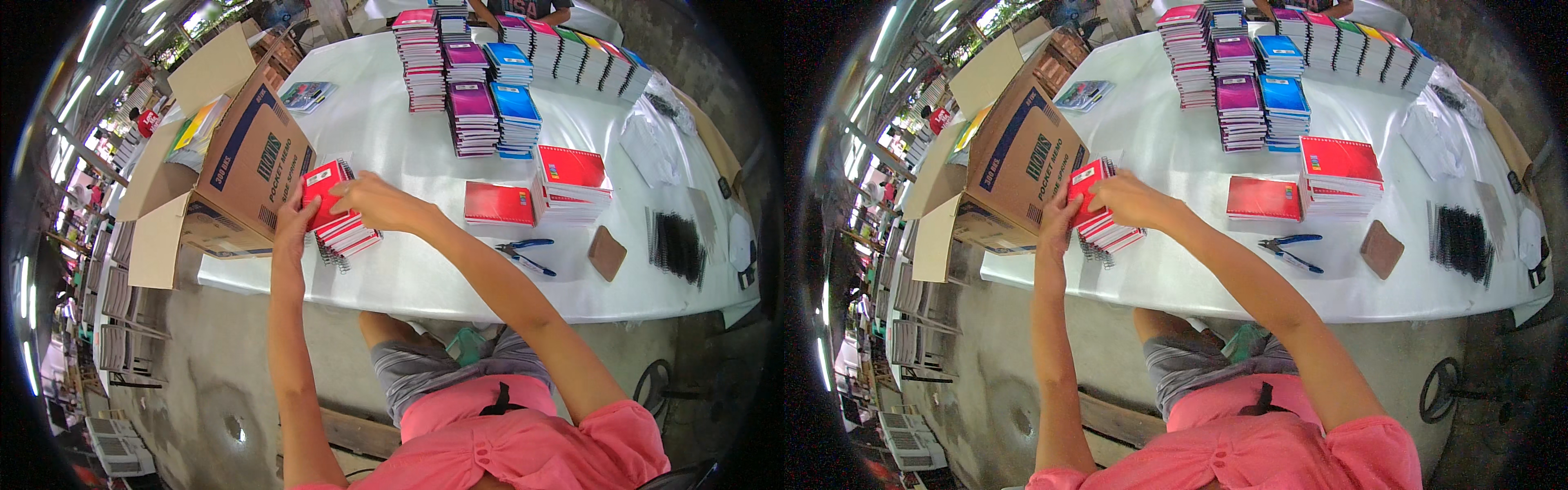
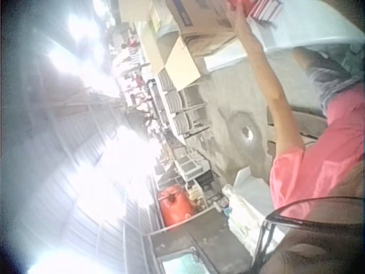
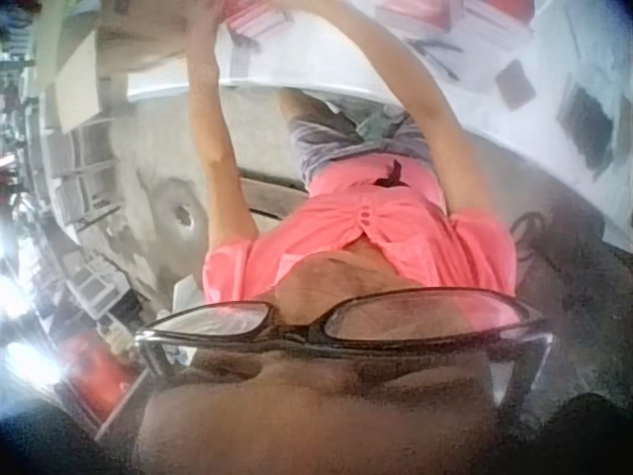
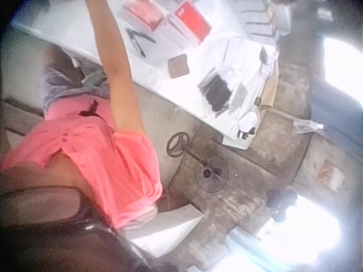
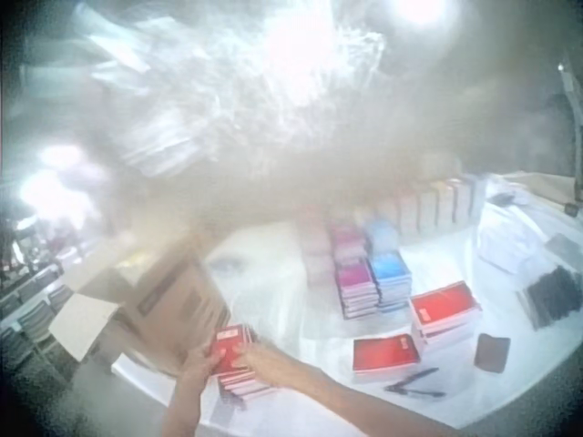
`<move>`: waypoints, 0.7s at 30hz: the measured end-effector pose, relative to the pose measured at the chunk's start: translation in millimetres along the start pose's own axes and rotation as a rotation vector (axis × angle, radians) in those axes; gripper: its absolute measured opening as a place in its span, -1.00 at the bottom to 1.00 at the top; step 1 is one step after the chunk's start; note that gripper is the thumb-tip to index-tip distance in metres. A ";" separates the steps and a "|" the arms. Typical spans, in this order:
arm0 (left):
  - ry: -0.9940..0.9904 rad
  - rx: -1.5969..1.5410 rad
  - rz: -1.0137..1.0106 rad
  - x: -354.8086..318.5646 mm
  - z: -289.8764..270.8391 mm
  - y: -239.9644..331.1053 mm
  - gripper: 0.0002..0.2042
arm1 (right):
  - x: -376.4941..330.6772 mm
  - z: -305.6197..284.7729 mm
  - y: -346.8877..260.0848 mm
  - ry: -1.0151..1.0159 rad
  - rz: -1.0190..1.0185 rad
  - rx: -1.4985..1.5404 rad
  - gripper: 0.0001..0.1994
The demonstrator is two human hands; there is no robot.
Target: The person assembles spiral notebooks by inserting metal coils into pre-punched holes and using pliers to crimp the ends of the wire.
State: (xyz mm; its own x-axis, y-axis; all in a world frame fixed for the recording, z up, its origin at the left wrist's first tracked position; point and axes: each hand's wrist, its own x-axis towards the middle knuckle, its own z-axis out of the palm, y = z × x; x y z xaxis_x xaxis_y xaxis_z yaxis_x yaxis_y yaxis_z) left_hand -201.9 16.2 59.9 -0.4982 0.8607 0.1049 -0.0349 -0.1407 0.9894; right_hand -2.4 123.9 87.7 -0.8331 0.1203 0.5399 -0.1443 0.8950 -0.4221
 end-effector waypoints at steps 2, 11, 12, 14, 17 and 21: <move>0.080 0.129 0.002 -5.8 7.1 -15.2 -0.38 | -27.1 -12.8 12.8 0.177 -0.063 0.070 -0.58; 0.137 0.321 -0.016 -14.9 37.9 -11.1 -0.36 | -179.0 -79.8 31.3 0.166 0.557 -0.275 -0.63; 0.123 0.360 -0.007 -13.2 34.1 -9.7 -0.35 | -187.5 -74.9 29.7 0.164 0.562 -0.272 -0.63; 0.089 0.394 -0.004 -12.2 33.5 -9.3 -0.33 | -203.1 -70.9 21.3 -0.043 0.739 -0.550 -0.49; 0.313 0.960 0.338 -17.6 29.4 -7.1 -0.30 | -233.0 -38.8 52.5 -0.005 0.563 -0.701 -0.42; 0.395 1.103 0.630 -70.0 101.0 15.8 -0.37 | -241.8 -29.5 52.0 -0.106 0.557 -0.773 -0.42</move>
State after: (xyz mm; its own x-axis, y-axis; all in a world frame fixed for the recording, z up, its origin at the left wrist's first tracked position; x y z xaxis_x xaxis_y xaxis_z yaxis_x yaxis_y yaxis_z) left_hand -80.1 3.1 78.3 -0.3924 0.5702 0.7217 0.9157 0.1689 0.3645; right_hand 207.4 154.0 -43.4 -0.7250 0.6088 0.3220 0.6479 0.7615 0.0192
